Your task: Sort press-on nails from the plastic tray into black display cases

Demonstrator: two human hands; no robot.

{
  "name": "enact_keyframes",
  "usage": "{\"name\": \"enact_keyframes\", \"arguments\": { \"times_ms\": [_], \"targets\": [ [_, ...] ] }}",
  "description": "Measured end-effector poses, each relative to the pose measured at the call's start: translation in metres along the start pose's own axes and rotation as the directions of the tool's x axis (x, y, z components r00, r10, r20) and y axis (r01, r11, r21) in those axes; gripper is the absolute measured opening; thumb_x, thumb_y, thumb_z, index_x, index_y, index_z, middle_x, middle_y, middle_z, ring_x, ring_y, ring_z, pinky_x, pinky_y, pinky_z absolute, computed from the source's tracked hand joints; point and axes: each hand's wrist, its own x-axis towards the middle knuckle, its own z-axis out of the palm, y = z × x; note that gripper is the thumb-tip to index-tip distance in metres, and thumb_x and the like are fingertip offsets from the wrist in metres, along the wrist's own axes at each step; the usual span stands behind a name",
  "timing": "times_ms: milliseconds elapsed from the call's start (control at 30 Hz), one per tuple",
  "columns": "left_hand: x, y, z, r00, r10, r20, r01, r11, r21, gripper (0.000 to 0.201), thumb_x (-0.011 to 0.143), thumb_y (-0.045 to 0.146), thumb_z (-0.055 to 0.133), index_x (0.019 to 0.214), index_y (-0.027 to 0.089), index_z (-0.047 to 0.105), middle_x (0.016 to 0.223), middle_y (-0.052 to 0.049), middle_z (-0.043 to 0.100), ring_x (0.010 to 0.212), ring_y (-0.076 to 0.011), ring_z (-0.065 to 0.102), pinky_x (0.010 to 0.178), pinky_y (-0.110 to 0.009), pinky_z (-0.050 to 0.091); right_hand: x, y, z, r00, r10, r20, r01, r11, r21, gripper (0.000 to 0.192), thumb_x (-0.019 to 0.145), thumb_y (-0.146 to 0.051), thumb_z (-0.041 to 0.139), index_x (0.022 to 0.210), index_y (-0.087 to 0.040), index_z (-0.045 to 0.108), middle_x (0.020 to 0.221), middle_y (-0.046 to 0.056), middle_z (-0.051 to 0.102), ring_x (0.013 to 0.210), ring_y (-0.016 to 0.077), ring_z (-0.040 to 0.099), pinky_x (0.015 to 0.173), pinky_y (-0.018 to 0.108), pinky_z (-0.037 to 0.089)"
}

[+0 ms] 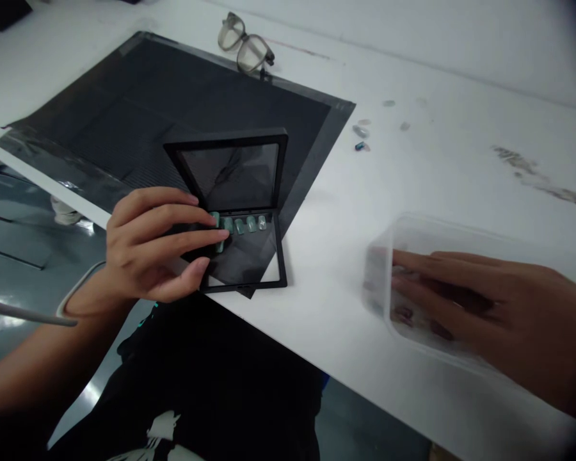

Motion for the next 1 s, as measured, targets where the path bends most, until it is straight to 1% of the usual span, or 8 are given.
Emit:
{"name": "enact_keyframes", "arguments": {
  "times_ms": [167,300,433,600,700,767,867,1000],
  "targets": [
    [0.0,0.0,0.0,0.999,-0.04,0.007,0.04,0.999,-0.018,0.028,0.081,0.038,0.067,0.108,0.037,0.074,0.096,0.002,0.077,0.093,-0.0252,0.072,0.076,-0.043,0.063,0.01,-0.009,-0.005,0.999,-0.042,-0.006,0.042,0.998,0.039,0.029,0.098,-0.064,0.049,0.113,-0.053,0.07,0.069,-0.01,0.064,0.044,0.0057,0.054,0.036,0.019,0.04],
    [0.001,0.0,-0.001,1.0,0.008,0.003,-0.008,1.0,-0.012,0.028,0.084,0.03,0.06,0.109,0.031,0.074,0.096,0.002,0.076,0.093,-0.0231,0.071,0.077,-0.04,0.061,0.015,-0.018,-0.004,0.995,-0.083,-0.055,0.085,0.995,0.045,0.027,0.101,-0.058,0.049,0.115,-0.049,0.071,0.074,-0.008,0.064,0.05,0.0062,0.054,0.044,0.021,0.042],
    [0.0,0.002,-0.002,1.0,0.001,0.024,-0.001,1.0,-0.005,0.027,0.088,0.027,0.058,0.11,0.025,0.074,0.098,0.0,0.074,0.095,-0.0215,0.068,0.083,-0.038,0.059,0.017,-0.029,0.0,0.984,-0.158,-0.084,0.164,0.984,0.074,0.029,0.104,-0.05,0.046,0.12,-0.046,0.07,0.078,-0.006,0.064,0.053,0.0066,0.052,0.046,0.022,0.04],
    [-0.001,0.002,0.0,0.999,0.001,-0.036,-0.001,1.0,0.002,0.029,0.085,0.028,0.058,0.108,0.025,0.075,0.097,0.0,0.075,0.094,-0.0208,0.067,0.081,-0.037,0.059,0.016,-0.033,0.0,0.978,-0.161,-0.131,0.175,0.979,0.108,0.026,0.101,-0.042,0.053,0.121,-0.046,0.07,0.085,-0.007,0.069,0.059,0.008,0.058,0.052,0.023,0.044],
    [0.001,0.0,0.002,0.998,0.033,-0.062,-0.032,0.999,0.023,0.031,0.083,0.031,0.057,0.108,0.027,0.074,0.093,0.001,0.076,0.09,-0.0206,0.068,0.076,-0.036,0.06,0.016,-0.032,-0.002,0.972,-0.212,-0.098,0.227,0.958,0.174,0.024,0.101,-0.036,0.054,0.113,-0.042,0.074,0.086,-0.008,0.072,0.064,0.0081,0.063,0.053,0.022,0.046],
    [0.001,-0.001,0.002,0.994,0.065,-0.084,-0.064,0.998,0.009,0.034,0.083,0.031,0.054,0.109,0.024,0.075,0.091,-0.002,0.076,0.087,-0.0217,0.068,0.074,-0.036,0.059,0.016,-0.032,-0.003,0.97,-0.229,-0.079,0.241,0.948,0.209,0.023,0.1,-0.035,0.055,0.109,-0.041,0.075,0.087,-0.008,0.073,0.065,0.0079,0.065,0.052,0.021,0.046],
    [0.0,-0.001,0.002,0.993,0.07,-0.099,-0.072,0.997,-0.021,0.04,0.086,0.033,0.048,0.112,0.02,0.075,0.089,-0.005,0.075,0.086,-0.0225,0.068,0.074,-0.037,0.057,0.014,-0.034,-0.004,0.981,-0.191,-0.025,0.19,0.939,0.286,0.017,0.097,-0.041,0.06,0.105,-0.04,0.075,0.09,-0.009,0.074,0.064,0.0079,0.065,0.049,0.02,0.046],
    [-0.003,-0.001,0.002,0.994,0.056,-0.092,-0.058,0.998,-0.021,0.043,0.089,0.036,0.045,0.118,0.022,0.073,0.091,-0.004,0.076,0.087,-0.0216,0.068,0.075,-0.037,0.057,0.015,-0.037,-0.006,0.985,-0.173,0.016,0.16,0.939,0.304,0.015,0.096,-0.046,0.062,0.094,-0.038,0.075,0.082,-0.01,0.073,0.061,0.0064,0.063,0.049,0.018,0.046]
  ]
}}
